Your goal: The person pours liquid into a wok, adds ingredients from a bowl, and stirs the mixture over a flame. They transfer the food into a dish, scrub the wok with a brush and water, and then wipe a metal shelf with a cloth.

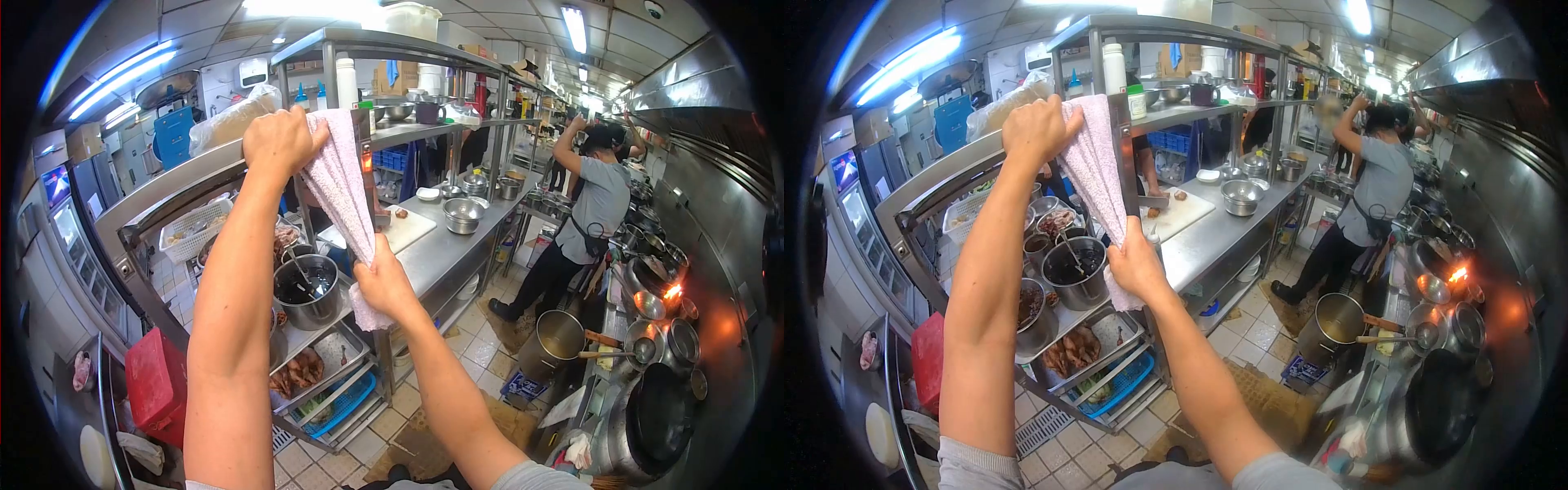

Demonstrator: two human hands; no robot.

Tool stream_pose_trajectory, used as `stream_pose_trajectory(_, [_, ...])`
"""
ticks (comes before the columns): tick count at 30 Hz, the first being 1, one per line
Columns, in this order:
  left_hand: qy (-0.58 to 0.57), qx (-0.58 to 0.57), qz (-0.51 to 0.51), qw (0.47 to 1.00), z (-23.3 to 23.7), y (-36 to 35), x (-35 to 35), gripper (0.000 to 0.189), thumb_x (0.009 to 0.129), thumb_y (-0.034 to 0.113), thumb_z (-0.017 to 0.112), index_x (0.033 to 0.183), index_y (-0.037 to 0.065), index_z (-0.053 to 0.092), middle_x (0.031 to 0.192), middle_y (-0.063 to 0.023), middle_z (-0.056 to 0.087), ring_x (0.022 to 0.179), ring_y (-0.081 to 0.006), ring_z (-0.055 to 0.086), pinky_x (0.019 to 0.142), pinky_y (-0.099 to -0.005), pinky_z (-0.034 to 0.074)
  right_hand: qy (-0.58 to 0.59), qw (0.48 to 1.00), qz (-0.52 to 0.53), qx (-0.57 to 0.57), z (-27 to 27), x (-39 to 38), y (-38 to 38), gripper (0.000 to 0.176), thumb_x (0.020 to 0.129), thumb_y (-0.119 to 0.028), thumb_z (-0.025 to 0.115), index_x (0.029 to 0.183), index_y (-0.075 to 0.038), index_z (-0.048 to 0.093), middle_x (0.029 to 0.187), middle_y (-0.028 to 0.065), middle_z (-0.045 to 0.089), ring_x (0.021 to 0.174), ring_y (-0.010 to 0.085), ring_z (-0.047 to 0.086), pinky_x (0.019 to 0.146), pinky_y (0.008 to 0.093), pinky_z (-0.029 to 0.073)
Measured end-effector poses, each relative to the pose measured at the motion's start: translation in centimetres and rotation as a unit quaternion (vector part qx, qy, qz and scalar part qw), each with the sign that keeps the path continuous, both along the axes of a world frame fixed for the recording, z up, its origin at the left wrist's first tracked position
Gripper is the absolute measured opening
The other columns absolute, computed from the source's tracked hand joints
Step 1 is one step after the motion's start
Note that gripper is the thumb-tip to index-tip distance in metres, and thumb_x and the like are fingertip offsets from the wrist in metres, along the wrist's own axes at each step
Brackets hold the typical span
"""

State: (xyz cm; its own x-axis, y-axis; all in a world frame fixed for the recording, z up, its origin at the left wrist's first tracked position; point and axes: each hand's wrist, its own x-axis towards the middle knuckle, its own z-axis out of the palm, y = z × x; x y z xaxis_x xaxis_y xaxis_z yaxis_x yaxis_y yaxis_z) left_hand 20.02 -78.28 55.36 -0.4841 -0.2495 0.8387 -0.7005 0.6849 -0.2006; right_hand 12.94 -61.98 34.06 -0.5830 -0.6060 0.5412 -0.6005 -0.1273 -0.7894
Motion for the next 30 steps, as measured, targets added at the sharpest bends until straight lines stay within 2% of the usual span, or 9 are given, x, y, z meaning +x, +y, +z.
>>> stream_pose_trajectory(14, [0.014,-0.011,-0.005,1.0,-0.1,-0.2,0.0,0.057,0.095,0.058,0.052,0.093,0.005,0.072,0.089,-0.0196,0.075,0.085,-0.0377,0.074,0.075,-0.0502,0.058,-0.006,1.0,0.006,-0.003,0.0,-0.2,-0.1,0.047,0.088,-0.01,0.06,0.13,-0.004,0.041,0.103,0.0358,0.066,0.1,0.0542,0.064,0.087,0.0567,0.049])
stream_pose_trajectory(20, [0.011,0.003,0.0,1.0,0.1,0.6,0.0,0.056,0.094,0.057,0.056,0.095,0.005,0.074,0.091,-0.019,0.076,0.087,-0.0359,0.075,0.078,-0.0474,0.059,0.004,1.0,0.005,0.007,-0.7,-0.7,-0.5,0.048,0.088,-0.01,0.06,0.132,-0.004,0.039,0.094,0.0357,0.067,0.094,0.0553,0.065,0.084,0.059,0.049])
stream_pose_trajectory(21, [0.009,0.004,0.001,1.0,0.1,0.6,0.0,0.056,0.094,0.057,0.056,0.094,0.004,0.074,0.091,-0.019,0.076,0.087,-0.0359,0.075,0.078,-0.0474,0.059,0.007,1.0,0.006,-0.012,-0.4,-0.5,-0.4,0.046,0.089,-0.011,0.06,0.128,-0.004,0.039,0.09,0.0352,0.066,0.091,0.0557,0.064,0.082,0.0601,0.049])
stream_pose_trajectory(24, [0.003,-0.007,-0.001,1.0,0.0,0.3,0.0,0.056,0.096,0.057,0.053,0.094,0.004,0.071,0.09,-0.0204,0.074,0.086,-0.0379,0.074,0.076,-0.0502,0.058,-0.001,1.0,0.01,-0.013,-0.7,-0.6,-0.6,0.042,0.089,-0.011,0.061,0.124,-0.003,0.039,0.09,0.0354,0.066,0.091,0.0557,0.064,0.083,0.0602,0.048])
stream_pose_trajectory(30, [0.012,-0.026,-0.012,1.0,-0.2,0.0,-0.1,0.055,0.096,0.056,0.053,0.091,0.003,0.07,0.087,-0.0209,0.074,0.083,-0.0387,0.073,0.075,-0.0509,0.057,-0.007,1.0,0.021,-0.017,-0.2,-0.3,-0.1,0.041,0.09,-0.009,0.061,0.122,0.0,0.038,0.095,0.0383,0.065,0.096,0.0563,0.064,0.086,0.0593,0.048])
